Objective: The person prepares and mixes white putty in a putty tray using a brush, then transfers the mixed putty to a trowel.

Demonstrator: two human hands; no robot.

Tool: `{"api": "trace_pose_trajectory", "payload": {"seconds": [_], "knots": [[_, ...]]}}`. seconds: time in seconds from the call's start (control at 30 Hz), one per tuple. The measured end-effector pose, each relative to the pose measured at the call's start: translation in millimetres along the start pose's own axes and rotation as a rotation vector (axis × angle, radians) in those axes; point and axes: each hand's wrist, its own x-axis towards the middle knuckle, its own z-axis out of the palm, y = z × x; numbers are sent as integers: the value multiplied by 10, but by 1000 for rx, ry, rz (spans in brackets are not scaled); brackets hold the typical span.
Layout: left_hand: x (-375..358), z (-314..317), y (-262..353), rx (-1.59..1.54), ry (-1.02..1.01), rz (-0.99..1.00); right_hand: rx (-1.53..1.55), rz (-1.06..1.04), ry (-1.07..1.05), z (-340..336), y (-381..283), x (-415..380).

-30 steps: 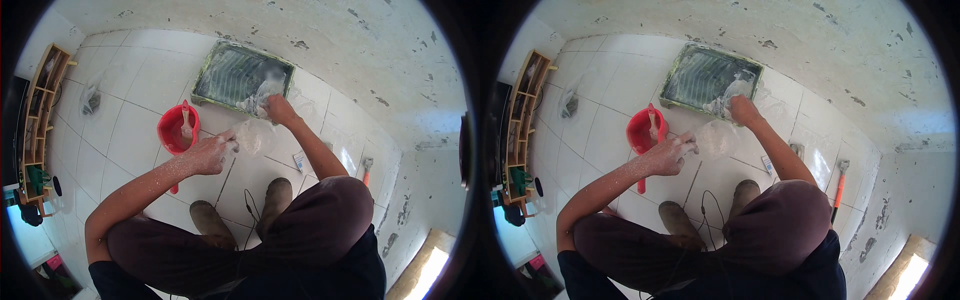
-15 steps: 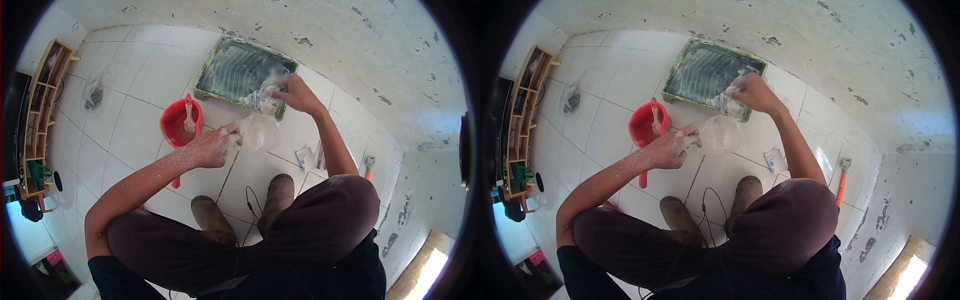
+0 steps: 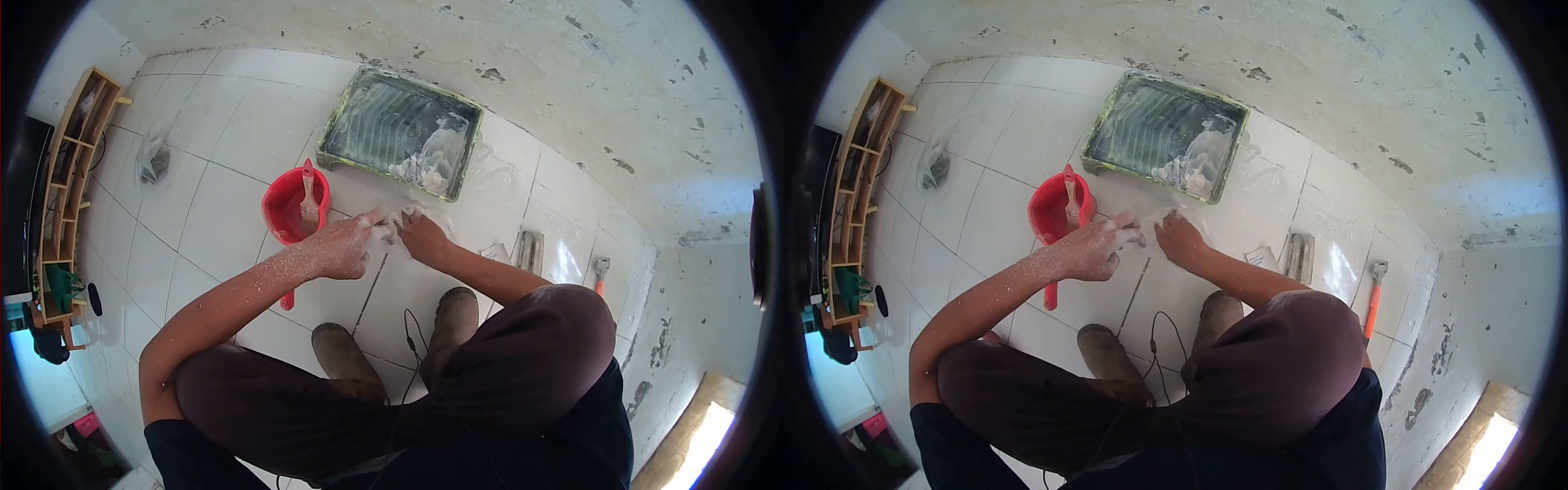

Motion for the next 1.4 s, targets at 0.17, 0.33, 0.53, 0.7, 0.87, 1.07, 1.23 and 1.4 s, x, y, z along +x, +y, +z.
{"api": "trace_pose_trajectory", "payload": {"seconds": [0.17, 0.33, 0.53, 0.7, 0.87, 1.07, 1.23, 1.4], "knots": [[8, 32, -16, -43, -59, 45, 83, 64, -44, -32, 3, -4], [21, 14, 2, -23, -86, 34, 180, 137, -216, -69, 2, 10], [-14, 11, 36, -51, -81, 2, 260, 137, -308, -153, 51, 58], [-39, -5, 41, -47, 2, 19, 407, 299, -299, -205, 41, 175], [-22, -71, 84, -52, 18, 32, 409, 181, -242, -162, -49, 172], [-25, 31, 9, -71, 28, 81, 511, 372, -538, -655, -177, 142], [-7, 18, 34, -63, 12, 85, 413, 313, -453, -283, -98, 119], [-31, -18, 52, -77, 45, 29, 424, 305, -275, -279, -34, 148]]}}
